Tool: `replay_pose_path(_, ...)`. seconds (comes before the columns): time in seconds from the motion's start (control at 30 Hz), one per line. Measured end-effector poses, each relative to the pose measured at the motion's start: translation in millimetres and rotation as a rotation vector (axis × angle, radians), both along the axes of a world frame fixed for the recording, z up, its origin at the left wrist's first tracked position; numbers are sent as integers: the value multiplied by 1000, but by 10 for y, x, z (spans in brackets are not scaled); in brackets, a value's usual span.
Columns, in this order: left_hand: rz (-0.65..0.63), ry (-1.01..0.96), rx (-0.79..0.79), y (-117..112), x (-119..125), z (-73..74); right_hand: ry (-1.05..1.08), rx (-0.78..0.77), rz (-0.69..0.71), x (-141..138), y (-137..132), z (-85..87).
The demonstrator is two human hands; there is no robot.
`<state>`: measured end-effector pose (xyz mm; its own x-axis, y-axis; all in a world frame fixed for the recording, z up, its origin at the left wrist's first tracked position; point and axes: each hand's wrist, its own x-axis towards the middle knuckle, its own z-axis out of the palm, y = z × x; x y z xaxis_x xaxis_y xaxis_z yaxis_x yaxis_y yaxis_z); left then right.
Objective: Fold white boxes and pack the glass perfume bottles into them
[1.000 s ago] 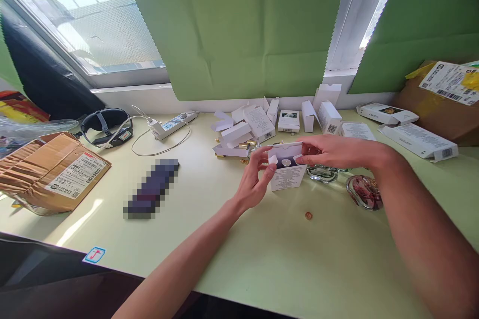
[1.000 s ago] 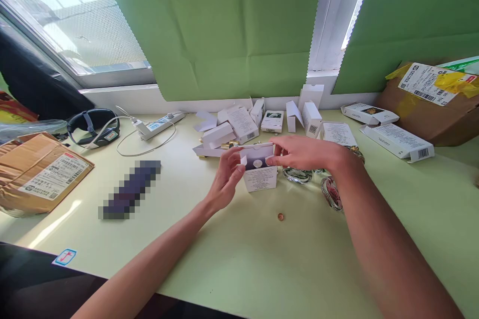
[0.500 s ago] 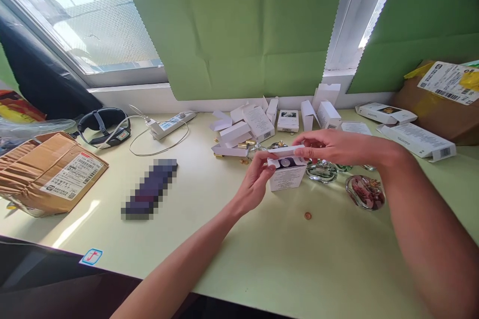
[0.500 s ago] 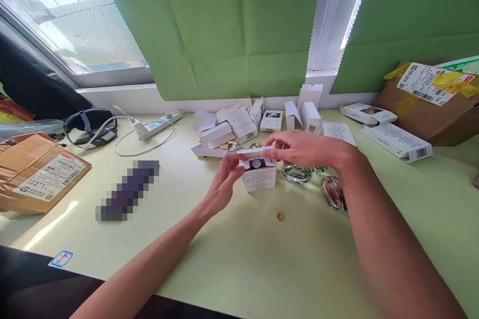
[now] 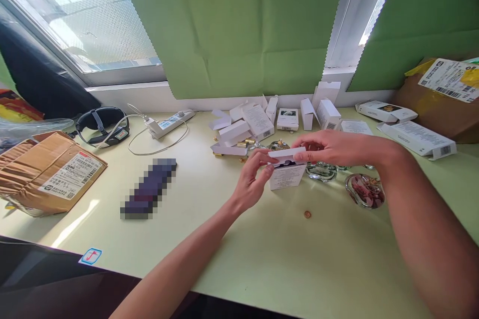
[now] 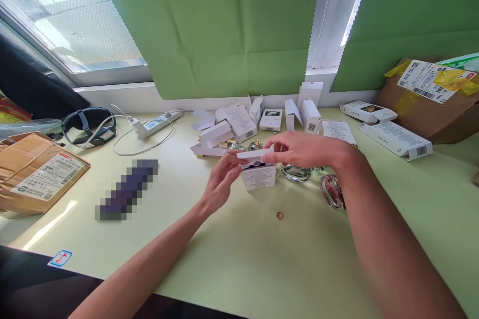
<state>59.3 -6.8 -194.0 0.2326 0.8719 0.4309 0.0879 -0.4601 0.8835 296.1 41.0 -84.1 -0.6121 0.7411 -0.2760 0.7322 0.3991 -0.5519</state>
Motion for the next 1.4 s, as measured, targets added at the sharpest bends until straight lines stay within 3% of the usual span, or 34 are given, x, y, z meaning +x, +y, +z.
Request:
replay_pose_path(0.23,-43,-53,-9,29,3,-14,5,-12,-2,-6,-4,3)
replay_pose_path(0.57,-52,-213,-161,6,34,38,9,-16,14,-47,-14,-8)
replay_pose_path(0.77,-71,-88,-144,-1,38,70,-1,-15,9,-27,9,-34)
replay_pose_path(1.07,-91,-84,-88,11,14,64,-14,40,-51,56,-76,110)
replay_pose_path(1.4,-84,-56,-84,3,10,90,20,9,59,-72,-79,53)
